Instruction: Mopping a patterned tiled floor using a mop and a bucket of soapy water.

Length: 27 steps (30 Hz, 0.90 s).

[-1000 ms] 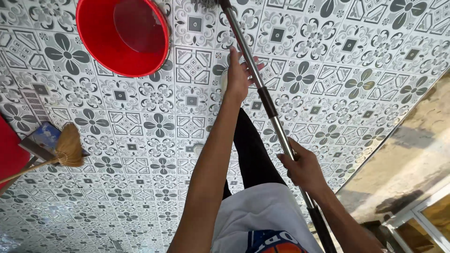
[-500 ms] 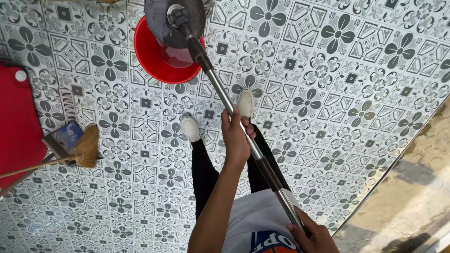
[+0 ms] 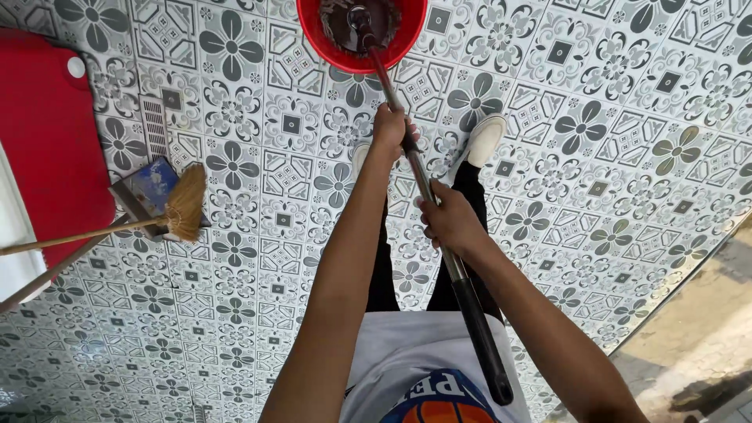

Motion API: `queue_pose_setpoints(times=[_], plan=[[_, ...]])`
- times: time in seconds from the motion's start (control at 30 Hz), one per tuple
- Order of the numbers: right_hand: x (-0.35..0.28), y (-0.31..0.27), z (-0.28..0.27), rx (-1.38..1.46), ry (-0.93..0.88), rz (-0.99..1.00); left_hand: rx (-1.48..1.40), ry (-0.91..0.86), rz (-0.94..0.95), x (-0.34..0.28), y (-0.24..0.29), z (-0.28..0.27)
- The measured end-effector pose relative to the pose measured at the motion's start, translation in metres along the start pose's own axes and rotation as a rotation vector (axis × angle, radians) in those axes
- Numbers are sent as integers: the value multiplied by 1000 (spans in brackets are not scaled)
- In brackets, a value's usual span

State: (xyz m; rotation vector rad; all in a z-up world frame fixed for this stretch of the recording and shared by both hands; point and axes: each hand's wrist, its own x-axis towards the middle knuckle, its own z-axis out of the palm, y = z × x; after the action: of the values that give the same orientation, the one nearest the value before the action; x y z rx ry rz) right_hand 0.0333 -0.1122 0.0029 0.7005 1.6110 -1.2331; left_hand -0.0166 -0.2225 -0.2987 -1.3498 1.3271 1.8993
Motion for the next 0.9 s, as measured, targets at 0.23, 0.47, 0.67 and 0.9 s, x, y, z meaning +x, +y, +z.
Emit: queue_pose_setpoints(times=[0.23,0.47,0.67,0.9], plan=[[18,-2,54,-11,21,5,105,137,17,38,4,-28],[-4,25,48,-207,-34,-118,927,140,88,4,-11,-36],[-19,98,68,-345,-107,-199,610,188,-40,-71,-41,-77],[-112,165,66,-473,-176,-168,-252,-514,171,-109,-199,-171]])
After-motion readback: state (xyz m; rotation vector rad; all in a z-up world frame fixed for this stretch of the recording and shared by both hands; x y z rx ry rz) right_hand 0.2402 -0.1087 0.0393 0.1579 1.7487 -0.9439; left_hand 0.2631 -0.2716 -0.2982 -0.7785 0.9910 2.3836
